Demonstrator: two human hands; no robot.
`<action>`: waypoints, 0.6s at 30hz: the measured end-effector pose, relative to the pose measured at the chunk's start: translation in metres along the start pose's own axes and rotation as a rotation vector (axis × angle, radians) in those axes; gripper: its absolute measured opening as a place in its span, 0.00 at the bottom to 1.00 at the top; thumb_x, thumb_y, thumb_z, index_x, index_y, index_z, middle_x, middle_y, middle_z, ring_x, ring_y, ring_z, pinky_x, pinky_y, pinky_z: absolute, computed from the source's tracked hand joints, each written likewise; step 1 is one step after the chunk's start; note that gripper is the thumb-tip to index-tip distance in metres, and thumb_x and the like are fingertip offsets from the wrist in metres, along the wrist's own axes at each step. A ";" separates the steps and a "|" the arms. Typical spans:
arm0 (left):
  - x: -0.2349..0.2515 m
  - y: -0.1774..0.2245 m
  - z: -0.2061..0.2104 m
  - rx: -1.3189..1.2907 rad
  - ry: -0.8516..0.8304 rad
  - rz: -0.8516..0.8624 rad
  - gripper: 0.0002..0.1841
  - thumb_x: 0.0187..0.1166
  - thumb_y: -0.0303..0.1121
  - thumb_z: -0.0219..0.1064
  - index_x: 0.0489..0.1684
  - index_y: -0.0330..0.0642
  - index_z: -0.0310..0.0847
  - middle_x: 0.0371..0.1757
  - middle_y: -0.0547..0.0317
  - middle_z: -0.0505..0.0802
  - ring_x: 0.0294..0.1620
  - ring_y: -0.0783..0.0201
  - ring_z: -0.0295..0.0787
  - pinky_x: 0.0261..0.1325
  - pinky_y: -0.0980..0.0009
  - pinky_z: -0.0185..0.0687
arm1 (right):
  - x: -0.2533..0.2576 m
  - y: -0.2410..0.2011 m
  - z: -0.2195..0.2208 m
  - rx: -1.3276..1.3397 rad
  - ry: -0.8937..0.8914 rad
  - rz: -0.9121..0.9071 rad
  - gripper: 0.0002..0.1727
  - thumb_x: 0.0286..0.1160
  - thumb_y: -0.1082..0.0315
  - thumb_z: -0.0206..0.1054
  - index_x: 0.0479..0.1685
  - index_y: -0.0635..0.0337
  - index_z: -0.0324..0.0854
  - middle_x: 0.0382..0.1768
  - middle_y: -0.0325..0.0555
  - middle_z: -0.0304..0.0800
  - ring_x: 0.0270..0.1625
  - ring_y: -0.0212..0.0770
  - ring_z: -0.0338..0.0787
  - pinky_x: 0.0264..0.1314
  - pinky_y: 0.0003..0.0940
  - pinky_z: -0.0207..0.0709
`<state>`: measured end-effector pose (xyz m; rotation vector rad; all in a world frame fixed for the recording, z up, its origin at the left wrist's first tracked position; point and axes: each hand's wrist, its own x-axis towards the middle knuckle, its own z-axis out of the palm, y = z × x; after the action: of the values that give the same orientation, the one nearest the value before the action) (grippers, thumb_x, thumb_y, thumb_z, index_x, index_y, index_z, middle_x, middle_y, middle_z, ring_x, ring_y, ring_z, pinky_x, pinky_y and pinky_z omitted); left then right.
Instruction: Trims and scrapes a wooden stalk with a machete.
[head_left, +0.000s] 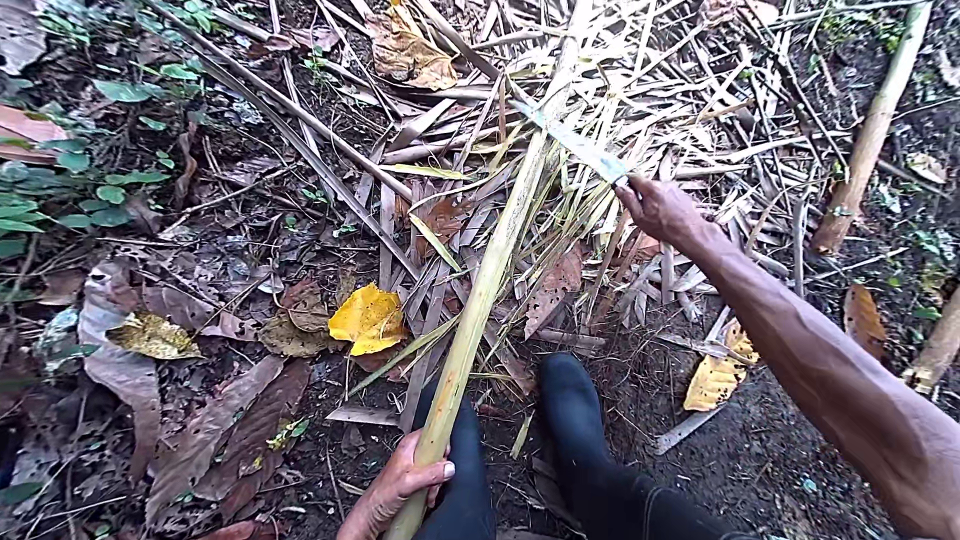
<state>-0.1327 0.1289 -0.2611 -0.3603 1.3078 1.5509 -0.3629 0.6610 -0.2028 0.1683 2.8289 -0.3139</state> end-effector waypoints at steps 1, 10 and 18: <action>0.001 0.000 0.000 -0.004 0.000 0.002 0.22 0.52 0.42 0.85 0.40 0.44 0.82 0.16 0.60 0.84 0.12 0.64 0.81 0.18 0.68 0.83 | -0.004 -0.006 0.004 -0.015 -0.025 -0.082 0.30 0.93 0.42 0.44 0.70 0.55 0.78 0.38 0.64 0.91 0.44 0.70 0.92 0.45 0.73 0.80; -0.002 -0.001 -0.001 -0.007 -0.011 0.018 0.22 0.53 0.42 0.86 0.40 0.43 0.82 0.16 0.59 0.84 0.12 0.64 0.82 0.19 0.68 0.83 | 0.036 0.020 -0.021 0.016 0.019 0.187 0.36 0.93 0.40 0.40 0.59 0.66 0.80 0.50 0.73 0.88 0.58 0.76 0.88 0.56 0.78 0.75; -0.003 0.000 0.001 -0.006 -0.010 0.005 0.22 0.53 0.42 0.86 0.40 0.43 0.82 0.16 0.60 0.84 0.12 0.65 0.82 0.19 0.69 0.83 | 0.033 -0.001 -0.004 -0.119 0.024 0.063 0.34 0.93 0.40 0.41 0.64 0.62 0.79 0.46 0.72 0.90 0.53 0.77 0.90 0.52 0.77 0.78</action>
<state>-0.1309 0.1284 -0.2590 -0.3529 1.2975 1.5595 -0.3955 0.6636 -0.2084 0.2368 2.8492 -0.1306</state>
